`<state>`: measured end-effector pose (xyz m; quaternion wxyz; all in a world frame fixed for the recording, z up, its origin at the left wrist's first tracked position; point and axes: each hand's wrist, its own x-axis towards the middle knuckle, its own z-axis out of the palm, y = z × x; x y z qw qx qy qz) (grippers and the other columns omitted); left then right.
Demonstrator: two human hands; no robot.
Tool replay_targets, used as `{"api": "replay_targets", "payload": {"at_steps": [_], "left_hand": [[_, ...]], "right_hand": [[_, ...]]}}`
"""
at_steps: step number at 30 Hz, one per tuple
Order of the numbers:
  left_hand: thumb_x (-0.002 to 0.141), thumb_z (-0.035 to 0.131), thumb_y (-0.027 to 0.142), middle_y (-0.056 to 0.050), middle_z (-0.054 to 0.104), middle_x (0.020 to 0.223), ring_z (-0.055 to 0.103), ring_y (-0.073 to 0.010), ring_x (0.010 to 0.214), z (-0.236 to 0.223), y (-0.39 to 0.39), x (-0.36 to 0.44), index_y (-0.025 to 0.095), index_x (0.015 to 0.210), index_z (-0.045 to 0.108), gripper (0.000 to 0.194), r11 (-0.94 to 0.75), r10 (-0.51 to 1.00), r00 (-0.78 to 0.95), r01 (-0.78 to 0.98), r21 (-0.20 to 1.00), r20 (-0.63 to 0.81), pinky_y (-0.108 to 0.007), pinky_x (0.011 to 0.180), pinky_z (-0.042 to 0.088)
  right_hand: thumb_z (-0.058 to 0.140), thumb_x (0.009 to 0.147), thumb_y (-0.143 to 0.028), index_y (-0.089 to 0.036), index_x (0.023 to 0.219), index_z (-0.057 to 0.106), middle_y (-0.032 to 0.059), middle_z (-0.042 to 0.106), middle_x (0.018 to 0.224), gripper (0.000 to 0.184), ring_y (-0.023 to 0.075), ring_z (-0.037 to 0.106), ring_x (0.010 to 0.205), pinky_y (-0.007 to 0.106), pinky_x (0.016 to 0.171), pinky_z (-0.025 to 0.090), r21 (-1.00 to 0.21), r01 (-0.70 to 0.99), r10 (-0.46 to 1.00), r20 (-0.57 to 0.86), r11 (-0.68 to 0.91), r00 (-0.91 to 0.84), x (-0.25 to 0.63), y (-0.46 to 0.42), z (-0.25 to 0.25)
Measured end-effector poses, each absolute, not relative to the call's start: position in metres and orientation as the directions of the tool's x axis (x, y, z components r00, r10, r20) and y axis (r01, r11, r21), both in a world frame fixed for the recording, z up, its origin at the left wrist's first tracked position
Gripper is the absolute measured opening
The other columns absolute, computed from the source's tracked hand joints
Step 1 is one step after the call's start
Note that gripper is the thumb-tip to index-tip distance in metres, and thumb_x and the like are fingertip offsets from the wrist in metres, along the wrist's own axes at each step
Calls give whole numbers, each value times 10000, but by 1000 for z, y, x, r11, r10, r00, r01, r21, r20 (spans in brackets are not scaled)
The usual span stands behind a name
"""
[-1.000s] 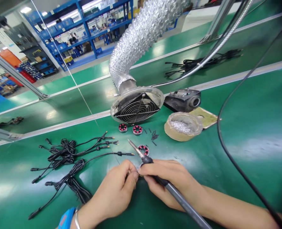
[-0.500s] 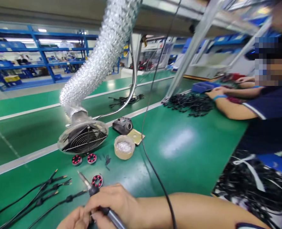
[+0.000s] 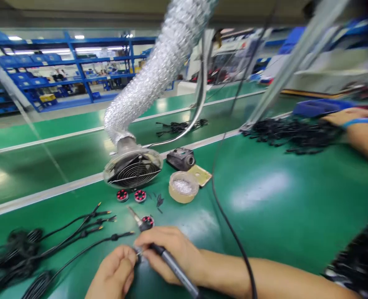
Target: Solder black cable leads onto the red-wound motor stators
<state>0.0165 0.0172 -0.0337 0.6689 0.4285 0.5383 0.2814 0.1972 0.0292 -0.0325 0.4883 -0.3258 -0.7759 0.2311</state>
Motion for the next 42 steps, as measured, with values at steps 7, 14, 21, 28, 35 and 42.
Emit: {"api": "replay_targets", "payload": {"at_steps": [7, 14, 21, 28, 35, 42], "left_hand": [[810, 555, 516, 113, 345, 478, 175, -60, 411, -2, 13, 17, 206, 713, 442, 344, 527, 791, 243, 198, 827, -562, -226, 445, 140], [805, 518, 407, 102, 372, 487, 218, -71, 435, -6, 12, 17, 198, 737, 467, 226, 519, 799, 227, 210, 829, -557, -237, 461, 166], [776, 529, 404, 100, 356, 486, 249, -76, 454, -7, 12, 18, 196, 727, 477, 220, 522, 801, 221, 197, 830, -556, -241, 463, 161], [762, 546, 408, 99, 360, 484, 240, -71, 450, -6, 13, 20, 195, 717, 478, 229, 536, 795, 211, 198, 821, -569, -238, 459, 159], [771, 527, 403, 96, 359, 499, 259, -71, 464, -4, 13, 20, 190, 726, 480, 223, 534, 788, 217, 228, 814, -577, -231, 458, 160], [782, 543, 435, 98, 347, 506, 260, -72, 466, -7, 12, 19, 193, 726, 479, 257, 536, 789, 220, 212, 817, -574, -231, 457, 153]], "right_hand": [[550, 871, -49, -197, 1104, 641, 38, 746, 903, 291, 126, 715, 757, 209, 730, 563, -731, 236, 763, 568, 640, -309, 206, 23, -24], [511, 890, -159, -237, 1227, 618, -8, 543, 666, 362, 143, 548, 547, 261, 485, 444, -703, 281, 751, 555, 653, -357, 235, 15, -8], [486, 852, -179, -240, 976, 576, -2, 550, 640, 165, 170, 518, 526, 303, 499, 388, -771, 242, 784, 474, 589, -400, 242, 11, 0], [456, 831, -174, -229, 916, 569, -25, 491, 606, 151, 154, 481, 515, 299, 514, 352, -779, 235, 785, 460, 581, -415, 238, 11, -4], [468, 805, -155, -235, 921, 571, -16, 508, 610, 175, 160, 487, 493, 307, 511, 369, -760, 241, 771, 480, 604, -419, 236, 10, -1], [475, 794, -138, -244, 968, 567, -8, 518, 629, 224, 161, 498, 500, 317, 510, 383, -759, 211, 763, 510, 616, -397, 237, 9, 2]]}}
